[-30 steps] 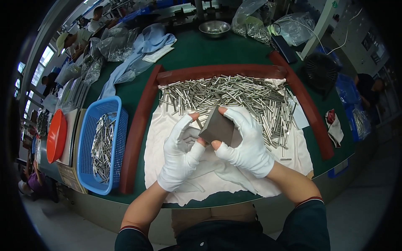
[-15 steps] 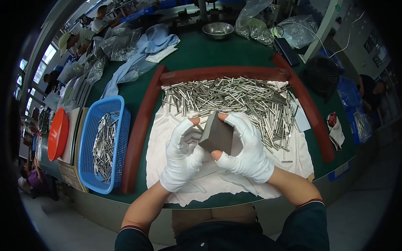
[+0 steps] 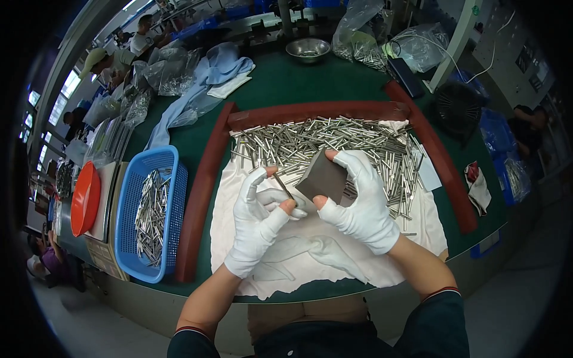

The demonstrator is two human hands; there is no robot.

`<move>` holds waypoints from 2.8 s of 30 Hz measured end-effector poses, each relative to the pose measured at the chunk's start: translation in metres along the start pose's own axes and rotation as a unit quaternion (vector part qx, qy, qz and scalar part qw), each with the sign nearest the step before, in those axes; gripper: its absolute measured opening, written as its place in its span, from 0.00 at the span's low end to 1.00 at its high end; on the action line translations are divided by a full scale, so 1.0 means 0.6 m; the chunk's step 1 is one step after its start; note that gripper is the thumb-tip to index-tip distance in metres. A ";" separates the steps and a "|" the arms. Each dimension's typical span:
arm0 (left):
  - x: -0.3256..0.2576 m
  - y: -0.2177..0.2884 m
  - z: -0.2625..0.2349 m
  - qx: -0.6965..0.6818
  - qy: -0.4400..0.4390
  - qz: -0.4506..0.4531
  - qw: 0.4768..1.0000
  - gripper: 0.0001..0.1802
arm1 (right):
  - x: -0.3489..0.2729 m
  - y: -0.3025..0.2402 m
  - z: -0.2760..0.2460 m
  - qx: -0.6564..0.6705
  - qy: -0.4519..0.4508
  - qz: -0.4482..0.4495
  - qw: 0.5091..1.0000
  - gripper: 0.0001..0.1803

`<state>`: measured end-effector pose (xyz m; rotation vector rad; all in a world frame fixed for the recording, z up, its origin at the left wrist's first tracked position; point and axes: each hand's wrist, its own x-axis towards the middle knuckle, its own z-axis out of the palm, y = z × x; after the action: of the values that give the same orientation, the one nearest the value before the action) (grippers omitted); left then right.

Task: Manually sanding and polishing small metal rods using a sanding block.

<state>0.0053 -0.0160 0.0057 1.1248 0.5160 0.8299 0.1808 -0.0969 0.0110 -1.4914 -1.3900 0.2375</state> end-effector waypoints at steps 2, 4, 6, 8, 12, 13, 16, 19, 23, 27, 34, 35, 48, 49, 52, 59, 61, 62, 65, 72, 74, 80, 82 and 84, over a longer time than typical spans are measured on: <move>0.004 0.006 -0.004 0.007 -0.035 -0.050 0.998 0.31 | 0.001 -0.002 -0.001 -0.002 -0.015 -0.004 1.000 0.35; 0.004 0.003 -0.002 0.008 -0.026 -0.033 0.999 0.32 | 0.001 -0.006 0.000 -0.002 -0.033 -0.008 0.999 0.36; 0.000 -0.010 -0.012 0.075 -0.039 0.024 0.996 0.31 | 0.001 -0.012 0.001 0.001 -0.064 -0.037 0.997 0.36; -0.002 -0.014 -0.013 0.141 -0.053 0.082 0.985 0.30 | -0.002 -0.020 0.005 0.044 -0.072 -0.016 0.996 0.36; -0.002 -0.023 -0.016 0.217 -0.046 0.167 0.961 0.28 | -0.003 -0.018 0.007 0.006 -0.055 -0.018 0.998 0.36; -0.001 -0.025 -0.017 0.205 -0.047 0.162 0.964 0.27 | -0.006 -0.021 0.006 0.024 -0.068 -0.021 0.997 0.36; -0.003 -0.016 -0.014 0.230 -0.050 0.179 0.955 0.27 | -0.004 -0.018 0.007 0.057 -0.078 -0.008 0.995 0.36; -0.004 -0.024 -0.017 0.199 -0.055 0.165 0.964 0.26 | -0.003 -0.026 0.002 -0.016 -0.057 -0.071 0.996 0.35; -0.007 -0.007 -0.005 0.180 -0.065 0.135 0.972 0.27 | 0.005 -0.005 0.000 -0.076 0.003 -0.022 0.997 0.33; 0.010 0.008 -0.009 0.011 -0.022 -0.038 0.999 0.32 | 0.010 -0.007 -0.008 0.048 0.040 0.035 0.997 0.34; 0.019 0.010 -0.022 -0.050 -0.047 -0.111 0.991 0.37 | 0.007 0.010 -0.006 0.023 0.019 0.014 0.999 0.34; 0.018 0.010 -0.021 -0.050 -0.042 -0.112 0.992 0.37 | 0.007 0.011 -0.006 0.013 0.014 0.007 1.000 0.34; 0.014 -0.007 -0.019 0.004 -0.021 -0.027 0.999 0.32 | 0.000 -0.002 0.004 -0.035 -0.036 -0.030 0.998 0.37; 0.014 -0.007 -0.019 0.042 -0.026 0.006 0.999 0.31 | -0.002 -0.008 0.005 -0.027 -0.053 -0.024 0.998 0.38; 0.013 -0.015 -0.020 0.094 -0.038 0.072 0.992 0.32 | -0.008 -0.016 0.011 0.017 -0.077 0.002 0.997 0.39; 0.001 -0.015 -0.012 0.156 -0.039 0.138 0.977 0.31 | -0.012 -0.018 0.012 -0.029 -0.076 -0.037 0.996 0.39; -0.006 -0.017 -0.018 0.196 -0.053 0.147 0.968 0.32 | -0.011 -0.018 0.012 -0.019 -0.078 -0.032 0.996 0.39; -0.007 -0.019 -0.020 0.236 -0.067 0.156 0.957 0.32 | -0.011 -0.015 0.013 -0.042 -0.064 -0.045 0.996 0.39; -0.005 -0.022 -0.015 0.212 -0.028 0.203 0.956 0.28 | -0.012 -0.017 0.015 -0.039 -0.058 -0.050 0.996 0.40; -0.008 -0.024 -0.012 0.178 -0.013 0.169 0.969 0.26 | -0.020 -0.022 0.015 -0.023 -0.055 -0.040 0.997 0.39; -0.010 -0.024 -0.019 0.241 -0.051 0.198 0.949 0.30 | -0.001 -0.013 0.012 -0.083 -0.017 -0.056 0.995 0.37; 0.012 0.005 -0.014 -0.033 0.012 -0.031 0.999 0.30 | 0.002 -0.002 -0.002 -0.044 0.029 0.012 0.999 0.35; 0.017 0.006 -0.022 -0.032 0.000 -0.026 0.999 0.32 | 0.001 -0.002 -0.002 -0.048 0.025 0.018 0.998 0.35; 0.020 0.009 -0.027 -0.039 -0.035 -0.083 0.995 0.35 | 0.001 -0.003 -0.001 -0.051 0.020 0.025 0.998 0.36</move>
<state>-0.0011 0.0039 0.0051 1.0205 0.5066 0.6573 0.1805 -0.0973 0.0128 -1.6074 -1.3517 0.1682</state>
